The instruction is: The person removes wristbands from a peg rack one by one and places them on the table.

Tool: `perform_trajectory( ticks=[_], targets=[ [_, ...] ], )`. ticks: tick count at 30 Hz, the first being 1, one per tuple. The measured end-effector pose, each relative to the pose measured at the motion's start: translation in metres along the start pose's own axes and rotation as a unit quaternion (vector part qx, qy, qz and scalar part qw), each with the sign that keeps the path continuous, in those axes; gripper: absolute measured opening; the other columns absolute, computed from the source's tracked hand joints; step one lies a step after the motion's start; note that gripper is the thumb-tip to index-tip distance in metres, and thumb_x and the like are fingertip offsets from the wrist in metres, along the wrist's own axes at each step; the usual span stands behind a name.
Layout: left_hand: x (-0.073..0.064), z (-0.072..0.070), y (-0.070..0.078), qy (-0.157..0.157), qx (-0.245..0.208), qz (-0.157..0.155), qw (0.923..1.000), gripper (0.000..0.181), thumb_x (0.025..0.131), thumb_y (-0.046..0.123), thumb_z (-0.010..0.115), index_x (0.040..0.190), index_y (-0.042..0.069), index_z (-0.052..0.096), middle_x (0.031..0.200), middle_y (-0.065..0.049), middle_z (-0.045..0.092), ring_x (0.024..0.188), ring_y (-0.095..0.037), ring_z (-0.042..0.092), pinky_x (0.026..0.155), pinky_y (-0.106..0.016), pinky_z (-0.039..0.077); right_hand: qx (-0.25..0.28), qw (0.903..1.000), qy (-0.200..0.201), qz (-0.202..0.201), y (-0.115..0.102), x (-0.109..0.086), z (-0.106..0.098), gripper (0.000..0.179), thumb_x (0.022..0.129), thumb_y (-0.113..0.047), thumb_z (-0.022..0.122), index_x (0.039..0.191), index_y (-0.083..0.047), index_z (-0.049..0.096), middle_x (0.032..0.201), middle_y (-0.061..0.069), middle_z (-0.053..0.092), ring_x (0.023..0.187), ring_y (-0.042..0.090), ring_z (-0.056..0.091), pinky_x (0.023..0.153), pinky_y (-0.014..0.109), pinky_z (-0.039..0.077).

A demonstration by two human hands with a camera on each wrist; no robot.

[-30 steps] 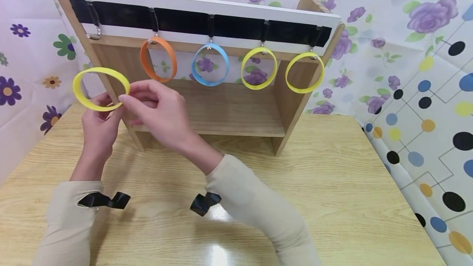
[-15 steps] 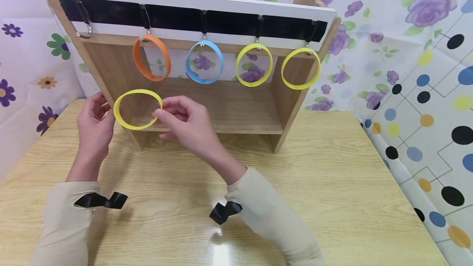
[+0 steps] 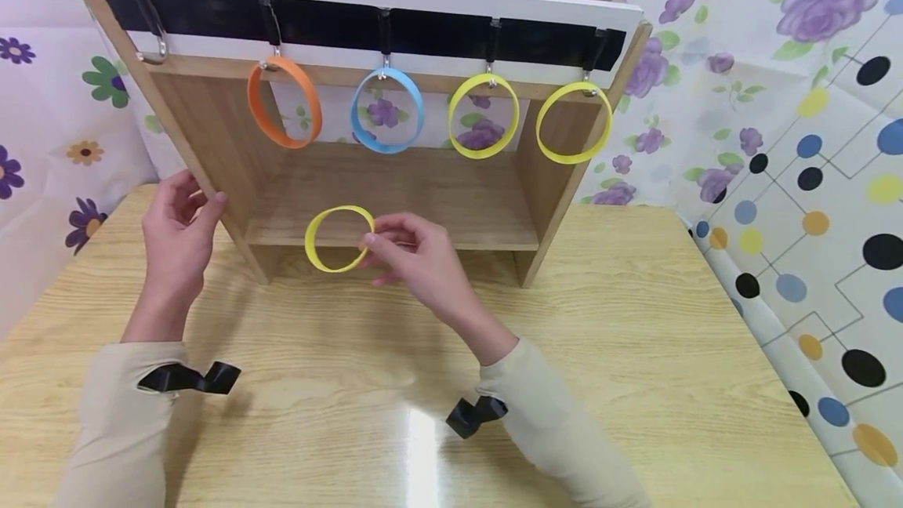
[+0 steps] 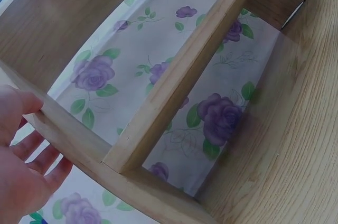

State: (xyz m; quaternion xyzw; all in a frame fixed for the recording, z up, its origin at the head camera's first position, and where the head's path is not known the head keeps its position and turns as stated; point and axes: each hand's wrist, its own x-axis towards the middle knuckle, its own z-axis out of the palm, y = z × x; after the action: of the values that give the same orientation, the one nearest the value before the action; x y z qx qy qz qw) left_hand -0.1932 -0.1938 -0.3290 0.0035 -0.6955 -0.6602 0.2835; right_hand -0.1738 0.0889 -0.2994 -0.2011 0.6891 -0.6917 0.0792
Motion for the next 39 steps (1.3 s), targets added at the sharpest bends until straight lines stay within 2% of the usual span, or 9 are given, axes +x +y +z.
perform_trajectory(
  ticks=[5, 12, 17, 20, 26, 31, 33, 39],
  targets=[
    [0.001, 0.000, -0.001, -0.002, -0.002, 0.005, 1.0000, 0.038, 0.094, 0.000, 0.057, 0.131, 0.006, 0.053, 0.121, -0.003, 0.055, 0.114, -0.019, 0.053, 0.089, -0.025, 0.044, -0.009, 0.9997, 0.009, 0.021, 0.010, -0.006, -0.016, 0.031, 0.096, -0.007, 0.059, 0.120, 0.012, 0.053, 0.100, 0.017, 0.067, 0.092, 0.035, 0.067, 0.068, 0.041, 0.057],
    [0.001, 0.000, -0.003, 0.000, -0.008, 0.008, 0.9999, 0.037, 0.093, -0.001, 0.057, 0.129, 0.006, 0.054, 0.120, -0.003, 0.055, 0.113, -0.020, 0.053, 0.089, -0.026, 0.044, -0.023, 0.9984, 0.024, 0.046, 0.021, -0.012, -0.033, 0.031, 0.097, -0.006, 0.057, 0.122, 0.012, 0.053, 0.104, 0.021, 0.066, 0.092, 0.033, 0.067, 0.071, 0.046, 0.056],
    [0.001, -0.001, -0.002, -0.002, -0.001, 0.005, 1.0000, 0.037, 0.094, 0.000, 0.057, 0.131, 0.006, 0.053, 0.122, -0.003, 0.055, 0.114, -0.020, 0.052, 0.091, -0.027, 0.044, -0.039, 0.9968, 0.033, 0.062, 0.028, -0.016, -0.044, 0.030, 0.097, -0.008, 0.058, 0.122, 0.009, 0.056, 0.103, 0.017, 0.066, 0.091, 0.031, 0.067, 0.070, 0.044, 0.056],
    [0.001, -0.001, -0.002, -0.002, -0.003, 0.005, 1.0000, 0.037, 0.094, 0.000, 0.057, 0.130, 0.006, 0.053, 0.122, -0.004, 0.055, 0.114, -0.020, 0.052, 0.091, -0.027, 0.044, -0.042, 0.9961, 0.039, 0.068, 0.034, -0.019, -0.051, 0.028, 0.096, -0.006, 0.058, 0.121, 0.008, 0.057, 0.102, 0.016, 0.066, 0.090, 0.031, 0.067, 0.071, 0.048, 0.055],
    [0.001, 0.000, -0.002, -0.002, 0.000, 0.005, 1.0000, 0.036, 0.094, 0.000, 0.058, 0.130, 0.006, 0.053, 0.121, -0.003, 0.055, 0.114, -0.019, 0.053, 0.091, -0.027, 0.044, -0.056, 0.9936, 0.050, 0.084, 0.048, -0.024, -0.068, 0.030, 0.097, -0.007, 0.057, 0.121, 0.010, 0.056, 0.104, 0.016, 0.066, 0.091, 0.031, 0.068, 0.067, 0.041, 0.057],
    [0.001, 0.000, -0.002, -0.009, 0.007, 0.001, 0.9999, 0.038, 0.095, 0.002, 0.057, 0.132, 0.006, 0.052, 0.123, -0.004, 0.054, 0.116, -0.019, 0.052, 0.092, -0.027, 0.044, -0.059, 0.9902, 0.060, 0.112, 0.061, -0.029, -0.082, 0.031, 0.098, -0.006, 0.055, 0.122, 0.012, 0.054, 0.109, 0.022, 0.062, 0.099, 0.045, 0.062, 0.068, 0.040, 0.057],
    [0.001, -0.001, -0.002, -0.011, 0.010, 0.000, 0.9999, 0.039, 0.095, 0.002, 0.057, 0.133, 0.006, 0.051, 0.125, -0.005, 0.054, 0.116, -0.020, 0.051, 0.093, -0.028, 0.044, -0.058, 0.9892, 0.062, 0.119, 0.065, -0.031, -0.088, 0.032, 0.098, -0.005, 0.053, 0.124, 0.014, 0.051, 0.112, 0.026, 0.060, 0.099, 0.046, 0.062, 0.068, 0.039, 0.057],
    [0.001, -0.002, -0.002, -0.009, 0.014, -0.001, 0.9999, 0.038, 0.095, 0.002, 0.057, 0.133, 0.006, 0.051, 0.124, -0.004, 0.054, 0.116, -0.019, 0.052, 0.093, -0.028, 0.043, -0.066, 0.9854, 0.057, 0.147, 0.078, -0.038, -0.101, 0.039, 0.098, -0.004, 0.051, 0.128, 0.019, 0.043, 0.117, 0.034, 0.055, 0.094, 0.035, 0.067, 0.068, 0.033, 0.056]
  ],
)
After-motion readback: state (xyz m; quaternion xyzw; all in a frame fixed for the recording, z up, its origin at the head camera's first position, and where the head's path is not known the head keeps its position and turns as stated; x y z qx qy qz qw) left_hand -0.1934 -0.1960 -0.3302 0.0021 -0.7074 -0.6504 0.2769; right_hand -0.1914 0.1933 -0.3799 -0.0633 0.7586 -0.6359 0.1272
